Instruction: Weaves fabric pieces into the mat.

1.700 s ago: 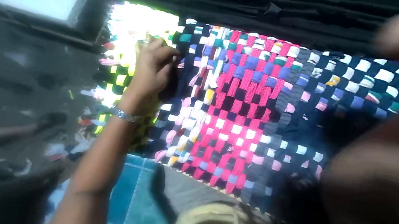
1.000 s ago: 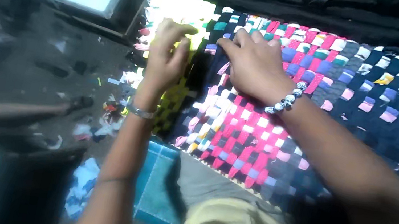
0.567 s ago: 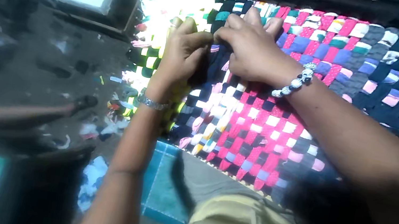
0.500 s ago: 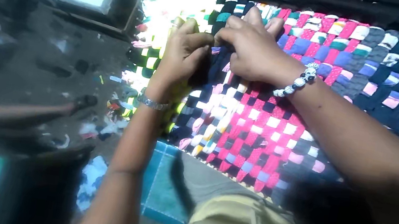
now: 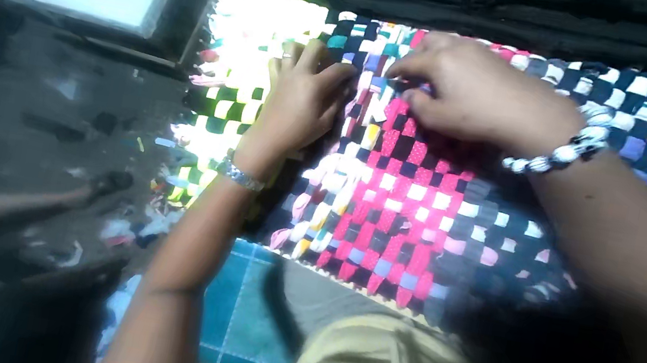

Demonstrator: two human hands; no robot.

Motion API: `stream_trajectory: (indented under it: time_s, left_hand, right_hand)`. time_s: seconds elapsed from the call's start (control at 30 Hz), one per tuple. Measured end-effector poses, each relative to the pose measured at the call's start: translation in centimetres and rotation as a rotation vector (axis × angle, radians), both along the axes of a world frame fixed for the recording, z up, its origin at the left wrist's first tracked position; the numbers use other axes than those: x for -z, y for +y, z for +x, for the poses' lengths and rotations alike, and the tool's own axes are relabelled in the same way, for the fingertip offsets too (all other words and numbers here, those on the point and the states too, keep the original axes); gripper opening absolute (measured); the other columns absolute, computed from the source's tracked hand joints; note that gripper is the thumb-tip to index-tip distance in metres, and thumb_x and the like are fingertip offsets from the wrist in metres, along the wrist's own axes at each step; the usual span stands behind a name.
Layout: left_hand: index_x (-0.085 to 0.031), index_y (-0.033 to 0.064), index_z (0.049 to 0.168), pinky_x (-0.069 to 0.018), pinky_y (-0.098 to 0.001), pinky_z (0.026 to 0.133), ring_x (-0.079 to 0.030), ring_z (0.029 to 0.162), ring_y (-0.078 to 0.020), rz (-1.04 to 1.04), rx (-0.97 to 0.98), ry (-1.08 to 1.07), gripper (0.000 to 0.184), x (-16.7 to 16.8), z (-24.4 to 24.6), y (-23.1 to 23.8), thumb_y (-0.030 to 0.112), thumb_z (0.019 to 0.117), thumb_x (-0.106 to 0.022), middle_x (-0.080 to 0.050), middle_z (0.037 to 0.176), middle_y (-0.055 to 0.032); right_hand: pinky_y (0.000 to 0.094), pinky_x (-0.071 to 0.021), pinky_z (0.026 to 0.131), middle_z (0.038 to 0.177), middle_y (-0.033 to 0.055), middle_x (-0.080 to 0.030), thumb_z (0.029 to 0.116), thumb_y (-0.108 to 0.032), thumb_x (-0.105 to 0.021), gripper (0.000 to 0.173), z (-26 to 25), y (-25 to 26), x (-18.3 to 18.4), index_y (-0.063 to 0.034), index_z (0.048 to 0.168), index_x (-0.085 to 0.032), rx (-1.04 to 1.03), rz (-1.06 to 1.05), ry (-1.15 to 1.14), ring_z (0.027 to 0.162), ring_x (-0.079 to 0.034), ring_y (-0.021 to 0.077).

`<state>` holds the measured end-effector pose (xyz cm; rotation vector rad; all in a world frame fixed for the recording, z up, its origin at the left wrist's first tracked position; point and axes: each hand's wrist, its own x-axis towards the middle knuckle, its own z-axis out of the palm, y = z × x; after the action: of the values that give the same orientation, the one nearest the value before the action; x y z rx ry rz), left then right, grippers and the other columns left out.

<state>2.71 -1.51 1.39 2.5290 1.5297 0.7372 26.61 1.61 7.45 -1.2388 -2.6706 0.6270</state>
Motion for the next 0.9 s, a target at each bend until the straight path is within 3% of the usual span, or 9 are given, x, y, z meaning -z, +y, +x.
stream_trajectory:
  time_s: [0.07,0.23,0.3,0.4,0.57,0.63,0.77,0.8,0.9]
  left_hand:
    - [-0.074,0.0102,0.114,-0.0392,-0.0616,0.091,-0.053,0.116,-0.0457,0.05,-0.022,0.045,0.024,0.3,1.0,-0.1,0.018,0.1005,-0.057,-0.064,0.113,-0.0197]
    - [-0.075,0.0065,0.109,-0.038,-0.0584,0.089,-0.053,0.111,-0.0438,0.053,0.035,0.023,0.022,0.9,1.4,0.5,0.01,0.0967,-0.057,-0.062,0.105,-0.0183]
    - [-0.076,0.0072,0.109,-0.0368,-0.0576,0.09,-0.052,0.111,-0.0414,0.005,0.065,-0.016,0.025,0.6,1.0,1.1,0.011,0.0972,-0.055,-0.061,0.103,-0.0162]
    - [-0.078,0.0085,0.105,-0.0346,-0.0603,0.092,-0.051,0.111,-0.0399,-0.086,0.115,-0.092,0.03,0.3,0.7,2.0,0.013,0.0944,-0.05,-0.062,0.102,-0.015]
    - [-0.076,0.0089,0.078,-0.0283,-0.0533,0.094,-0.049,0.105,-0.0323,-0.125,0.255,-0.144,0.037,0.3,0.0,1.6,0.016,0.0929,-0.043,-0.058,0.086,-0.0085]
    - [-0.075,0.0059,0.079,-0.0305,-0.0516,0.096,-0.051,0.106,-0.0318,-0.115,0.276,-0.2,0.033,0.3,-0.4,1.6,0.011,0.0917,-0.045,-0.06,0.089,-0.0111]
    - [-0.075,0.0025,0.109,-0.0401,-0.0433,0.1,-0.055,0.109,-0.0287,-0.097,0.195,-0.262,0.03,-0.1,-1.1,1.9,0.008,0.0974,-0.048,-0.062,0.104,-0.0158]
    - [-0.075,0.0018,0.11,-0.04,-0.0472,0.098,-0.055,0.108,-0.0324,-0.065,0.176,-0.215,0.029,0.1,-0.8,1.8,0.009,0.0974,-0.05,-0.062,0.102,-0.0172]
    - [-0.073,0.0021,0.11,-0.0395,-0.0599,0.091,-0.055,0.109,-0.0444,0.018,0.134,0.002,0.024,0.8,0.6,1.1,0.012,0.097,-0.055,-0.063,0.105,-0.0206]
  right_hand:
    - [0.0646,-0.0446,0.092,0.129,0.0212,-0.057,0.099,-0.01,-0.055,0.04,-0.7,-1.0,1.7,-0.0111,0.138,-0.065,0.059,0.006,-0.035,0.12,-0.057,0.0408]
    - [0.07,-0.0347,0.093,0.132,0.016,-0.053,0.0952,-0.002,-0.054,0.044,-2.8,-1.6,3.1,-0.0098,0.137,-0.061,0.206,0.005,-0.036,0.131,-0.046,0.0407]
    - [0.07,-0.0333,0.095,0.13,0.0153,-0.053,0.0925,-0.002,-0.058,0.042,-3.3,-1.0,2.7,-0.0092,0.133,-0.064,0.217,-0.05,-0.039,0.133,-0.043,0.0402]
    - [0.0652,-0.0313,0.094,0.123,0.0135,-0.054,0.088,-0.005,-0.06,0.03,-3.4,0.0,2.6,-0.0106,0.115,-0.071,0.19,-0.092,-0.016,0.129,-0.042,0.038]
    - [0.0621,-0.0283,0.094,0.116,0.0085,-0.059,0.0895,-0.006,-0.057,0.027,-2.5,0.8,2.9,-0.0153,0.104,-0.078,0.106,-0.143,0.074,0.125,-0.042,0.0334]
    - [0.0613,-0.029,0.093,0.115,0.0086,-0.06,0.0905,-0.007,-0.056,0.028,-1.9,1.1,2.8,-0.0147,0.106,-0.078,0.055,-0.18,0.104,0.125,-0.043,0.0328]
    - [0.0513,-0.0449,0.095,0.112,0.013,-0.064,0.0938,-0.003,-0.054,0.029,0.1,1.4,3.0,-0.0087,0.111,-0.076,0.031,-0.123,0.263,0.112,-0.058,0.0277]
    - [0.0527,-0.045,0.098,0.114,0.0149,-0.065,0.0929,-0.002,-0.053,0.033,0.2,1.0,3.1,-0.0085,0.115,-0.075,0.057,-0.079,0.255,0.114,-0.059,0.0303]
    - [0.0633,-0.0319,0.101,0.123,0.0149,-0.06,0.0913,-0.003,-0.052,0.044,-0.9,-0.3,3.4,-0.0154,0.128,-0.073,0.08,-0.009,0.126,0.125,-0.048,0.038]
